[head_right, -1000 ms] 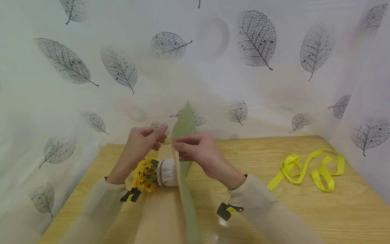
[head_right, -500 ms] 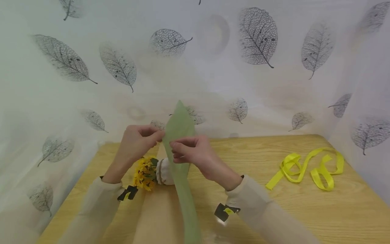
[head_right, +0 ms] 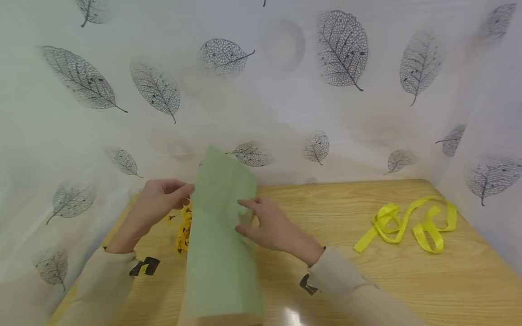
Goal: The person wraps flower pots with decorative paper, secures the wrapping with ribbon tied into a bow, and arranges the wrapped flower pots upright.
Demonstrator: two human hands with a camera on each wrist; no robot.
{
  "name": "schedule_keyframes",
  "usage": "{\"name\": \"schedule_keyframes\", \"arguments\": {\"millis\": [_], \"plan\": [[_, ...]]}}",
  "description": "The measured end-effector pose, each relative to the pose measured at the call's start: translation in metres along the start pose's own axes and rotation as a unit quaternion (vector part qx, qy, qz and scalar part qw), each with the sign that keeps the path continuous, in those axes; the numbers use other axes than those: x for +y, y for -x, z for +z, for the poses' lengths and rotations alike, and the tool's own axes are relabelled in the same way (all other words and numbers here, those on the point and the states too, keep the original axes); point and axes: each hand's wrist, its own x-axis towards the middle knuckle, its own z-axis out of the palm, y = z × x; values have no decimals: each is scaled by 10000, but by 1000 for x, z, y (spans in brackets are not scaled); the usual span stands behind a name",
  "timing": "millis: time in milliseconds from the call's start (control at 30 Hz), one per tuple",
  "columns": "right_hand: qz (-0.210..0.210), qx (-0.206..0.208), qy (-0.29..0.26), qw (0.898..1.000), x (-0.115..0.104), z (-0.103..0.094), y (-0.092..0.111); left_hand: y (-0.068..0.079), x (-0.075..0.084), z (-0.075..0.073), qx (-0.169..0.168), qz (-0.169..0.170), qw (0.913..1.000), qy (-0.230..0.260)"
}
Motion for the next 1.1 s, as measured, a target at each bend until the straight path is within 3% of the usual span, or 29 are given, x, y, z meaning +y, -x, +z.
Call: {"name": "schedule_keyframes", "arguments": {"millis": [167, 300, 467, 667, 800, 933, 1100], "plan": [[-285, -767, 680, 9943, 2, 15, 4, 5, -9, -4, -146, -261, 9995, 109], [-640, -938, 1335, 9845, 5, 27, 3, 7, -21, -4, -117, -416, 9988, 231], [-872, -899, 1867, 9744, 6, 37, 1, 9, -36, 0, -119, -600, 9974, 370], [-692, -821, 2153, 9706, 5, 48, 1, 17, -47, 8, -424, -1070, 9933, 63], [-681, -744, 2364, 9664, 4, 53, 1, 19, -50, 12, -494, -1156, 9921, -8], [-643, -663, 2187, 9714, 4, 52, 1, 18, -53, 16, -303, -1079, 9936, -135], [-1088, -235, 1994, 9736, 9, 47, -4, 18, -54, 18, -197, -1101, 9937, -122]]}}
